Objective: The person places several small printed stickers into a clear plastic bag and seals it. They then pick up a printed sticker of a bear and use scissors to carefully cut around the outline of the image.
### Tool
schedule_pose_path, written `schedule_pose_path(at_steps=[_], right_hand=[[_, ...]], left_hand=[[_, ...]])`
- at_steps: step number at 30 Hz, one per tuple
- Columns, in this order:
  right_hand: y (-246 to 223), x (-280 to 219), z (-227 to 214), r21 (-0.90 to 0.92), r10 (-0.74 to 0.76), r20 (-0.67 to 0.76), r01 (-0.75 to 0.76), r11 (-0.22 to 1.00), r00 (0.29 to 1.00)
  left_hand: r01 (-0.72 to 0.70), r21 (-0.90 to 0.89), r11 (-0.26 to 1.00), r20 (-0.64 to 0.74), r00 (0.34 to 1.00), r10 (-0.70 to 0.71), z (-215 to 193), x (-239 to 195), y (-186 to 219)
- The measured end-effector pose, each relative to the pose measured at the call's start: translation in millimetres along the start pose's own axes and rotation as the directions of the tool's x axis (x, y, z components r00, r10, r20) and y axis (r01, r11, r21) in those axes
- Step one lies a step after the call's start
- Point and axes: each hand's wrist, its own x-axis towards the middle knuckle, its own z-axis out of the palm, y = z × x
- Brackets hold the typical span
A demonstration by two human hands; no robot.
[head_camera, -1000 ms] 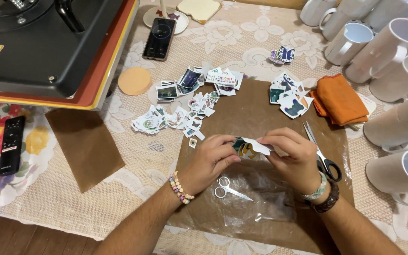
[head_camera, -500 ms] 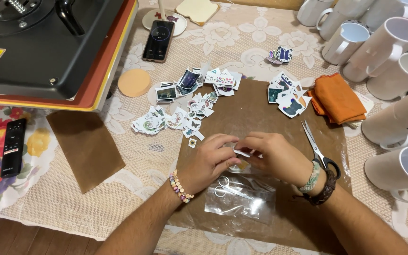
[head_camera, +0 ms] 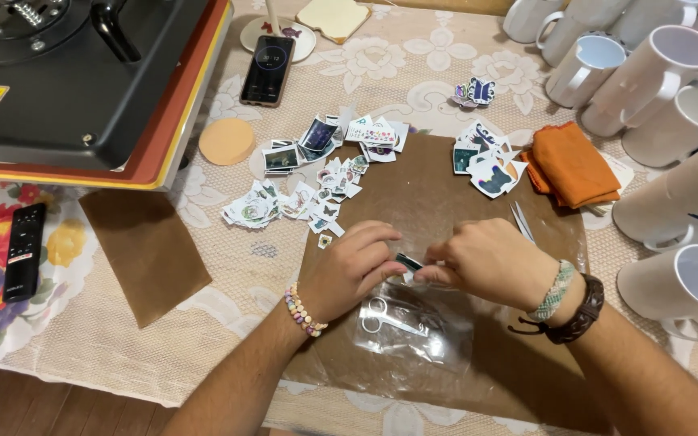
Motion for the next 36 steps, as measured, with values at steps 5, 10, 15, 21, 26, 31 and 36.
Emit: schedule_pose_path(at_steps=[5, 10, 15, 21, 26, 31, 36], right_hand=[[17, -4, 11, 0.248, -0.051, -0.155, 0.089, 0.965, 0.987], [39, -2, 42, 0.614, 0.024, -0.499, 0.334, 0.715, 0.866], [16, -12, 44, 0.846, 0.203, -0.021, -0.091, 0.526, 0.979], [-3, 11, 73, 0.993, 0.476, 0.020, -0.075, 0.096, 0.879], [-12, 19, 78, 0.999, 0.619, -0.011, 0.041, -0.034, 0.786], [-23, 17, 69, 0.973, 0.712, 0.009, 0.159, -0.169, 0.702], [-32, 15, 62, 0.889, 0.678, -0.002, 0.311, -0.335, 0.735]], left_hand=[[0.014, -0.041, 0.999, -0.011, 1.000, -0.015, -6, 7, 6], [0.068, -0.136, 0.988, -0.037, 0.997, -0.073, 2, 2, -4], [0.151, -0.216, 0.965, -0.109, 0.978, -0.177, 4, -1, -8], [0.198, -0.316, 0.928, -0.145, 0.956, -0.254, 8, 2, -3], [0.297, -0.553, 0.778, -0.110, 0.900, -0.421, 2, 6, 17], [0.452, -0.720, 0.526, 0.063, 0.798, -0.599, 3, 5, 18], [0.539, -0.669, 0.512, 0.090, 0.742, -0.664, -1, 6, 16]])
